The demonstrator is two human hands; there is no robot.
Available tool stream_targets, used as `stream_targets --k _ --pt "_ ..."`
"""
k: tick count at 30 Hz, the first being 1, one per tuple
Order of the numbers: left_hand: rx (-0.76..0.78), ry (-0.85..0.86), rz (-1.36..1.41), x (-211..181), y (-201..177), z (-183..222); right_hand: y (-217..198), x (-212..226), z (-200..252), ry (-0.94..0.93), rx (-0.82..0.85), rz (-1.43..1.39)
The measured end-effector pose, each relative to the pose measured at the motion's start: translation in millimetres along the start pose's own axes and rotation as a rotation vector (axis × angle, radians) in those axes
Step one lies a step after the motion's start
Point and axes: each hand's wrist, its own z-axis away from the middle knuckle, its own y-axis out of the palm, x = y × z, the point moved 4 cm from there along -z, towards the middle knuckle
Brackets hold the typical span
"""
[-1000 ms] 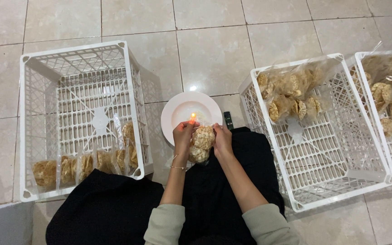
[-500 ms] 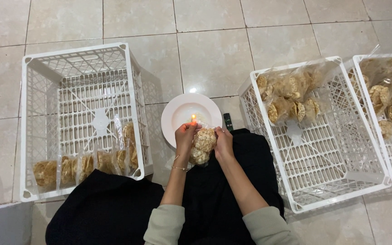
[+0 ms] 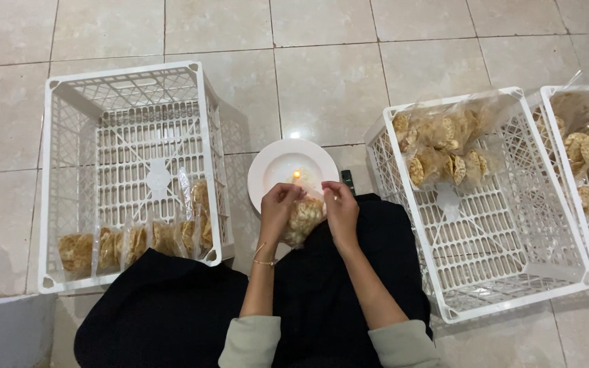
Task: The person seals plastic bags containing round yellow snacks by holding the edge of each bag over the flame of a candle, then places the sealed bags into white plastic crates.
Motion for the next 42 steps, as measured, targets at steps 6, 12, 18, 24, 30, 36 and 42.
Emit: stream_targets --k 6,12,18,24,30,36,42 --pt "0.11 0.12 -0.12 -5.2 1.9 10.4 -1.4 7.4 8.5 -0.168 0.182 0.091" --pt "0.148 0.141 -0.086 -0.6 2.3 14.0 -2.1 7.4 8.3 -0.282 0.158 0.1" --pt "0.154 0.173 -0.099 0.8 4.3 15.1 -6.8 25.9 20.9 -0.226 0.224 -0.04" --pt "0.167 0.177 -0.217 -12.5 4.1 26.6 -5.9 12.5 16.3 -0.338 0.168 0.054" --pt "0.217 0.184 -0.411 -43.2 2.1 47.0 -3.0 27.5 26.3 -0.391 0.197 -0.015" --pt "0.252 0.223 -0.499 -65.8 -13.0 64.1 2.7 32.3 40.5 -0.42 0.186 -0.046" --pt "0.159 0.285 -0.351 -108.1 -42.8 80.1 8.3 43.1 46.7 -0.319 0.403 -0.308"
